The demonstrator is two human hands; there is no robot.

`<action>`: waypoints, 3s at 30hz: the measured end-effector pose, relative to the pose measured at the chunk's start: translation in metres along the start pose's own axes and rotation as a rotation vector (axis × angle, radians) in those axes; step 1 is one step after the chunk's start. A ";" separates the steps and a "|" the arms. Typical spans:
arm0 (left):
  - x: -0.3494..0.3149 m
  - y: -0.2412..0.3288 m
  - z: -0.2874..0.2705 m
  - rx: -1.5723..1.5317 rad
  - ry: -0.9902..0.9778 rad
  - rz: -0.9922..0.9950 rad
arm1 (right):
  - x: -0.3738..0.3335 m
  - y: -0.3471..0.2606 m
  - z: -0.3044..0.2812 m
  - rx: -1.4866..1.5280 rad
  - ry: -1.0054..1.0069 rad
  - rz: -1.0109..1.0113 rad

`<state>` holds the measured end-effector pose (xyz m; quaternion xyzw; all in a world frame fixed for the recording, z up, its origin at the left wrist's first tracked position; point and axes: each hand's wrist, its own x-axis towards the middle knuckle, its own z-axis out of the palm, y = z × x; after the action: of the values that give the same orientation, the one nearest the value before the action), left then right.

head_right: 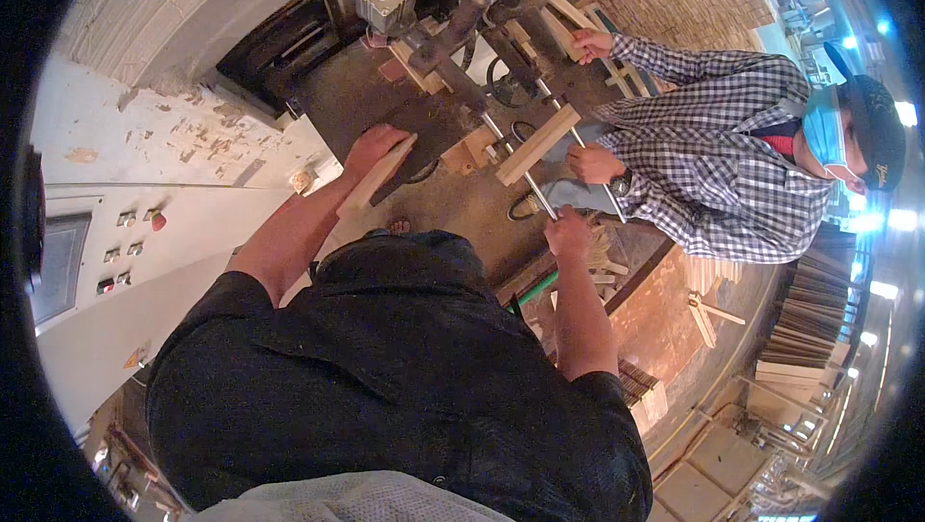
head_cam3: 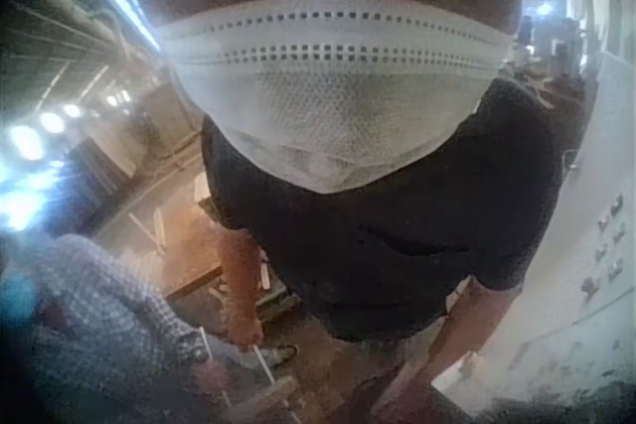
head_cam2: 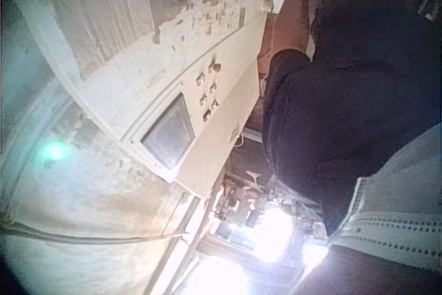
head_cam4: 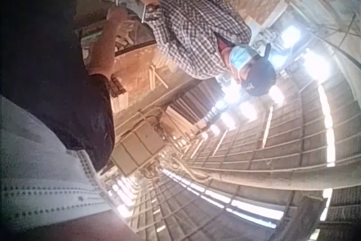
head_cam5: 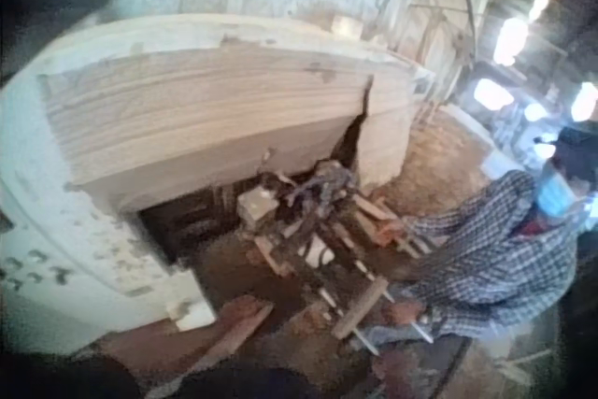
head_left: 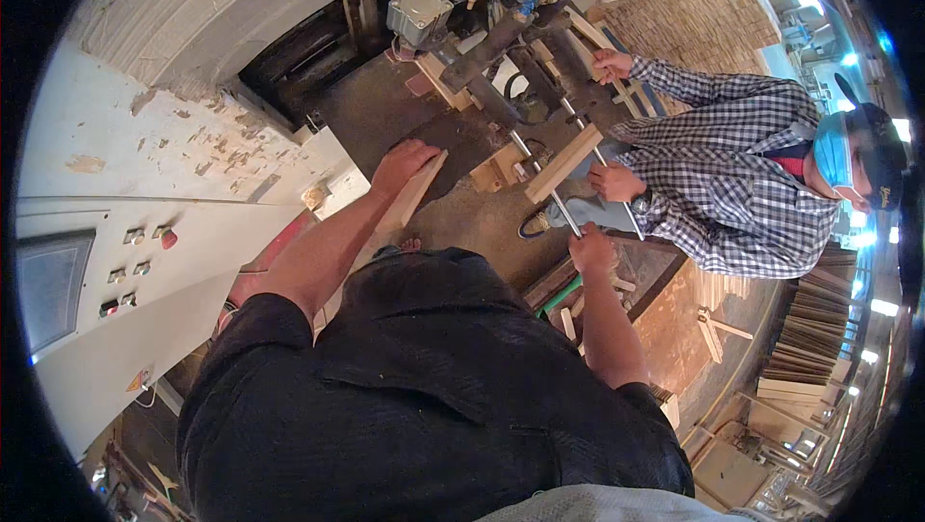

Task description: The person operates a woodworking machine by hand to shape or process small wooden planks.

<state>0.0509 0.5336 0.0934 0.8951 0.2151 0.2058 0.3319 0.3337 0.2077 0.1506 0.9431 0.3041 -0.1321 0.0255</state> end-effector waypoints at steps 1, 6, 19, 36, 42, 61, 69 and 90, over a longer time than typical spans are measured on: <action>0.000 -0.001 0.000 0.023 -0.030 0.007 | 0.000 0.001 0.001 -0.025 0.007 0.030; -0.006 0.001 0.000 -0.013 -0.012 -0.011 | 0.002 0.000 -0.002 -0.037 -0.083 -0.003; 0.000 0.003 -0.023 -0.181 -0.236 -0.093 | -0.009 -0.009 -0.012 0.193 -0.114 -0.055; -0.030 0.018 -0.044 -0.862 0.106 -0.896 | 0.087 -0.331 0.000 0.354 0.037 -0.164; -0.039 0.019 -0.043 -0.794 0.284 -0.974 | 0.092 -0.344 0.002 0.365 0.100 -0.109; 0.086 -0.010 0.006 -0.980 0.511 -0.850 | -0.079 -0.141 0.066 0.957 -0.659 0.013; 0.144 0.001 0.031 -0.661 0.400 -0.879 | -0.117 -0.076 0.044 1.290 -0.680 0.087; 0.142 0.008 0.041 -0.330 0.214 -0.953 | -0.155 0.021 0.030 1.711 -0.571 0.134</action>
<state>0.1904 0.5809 0.1025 0.6074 0.5964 0.1535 0.5018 0.2173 0.0989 0.1619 0.5871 0.0286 -0.5403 -0.6022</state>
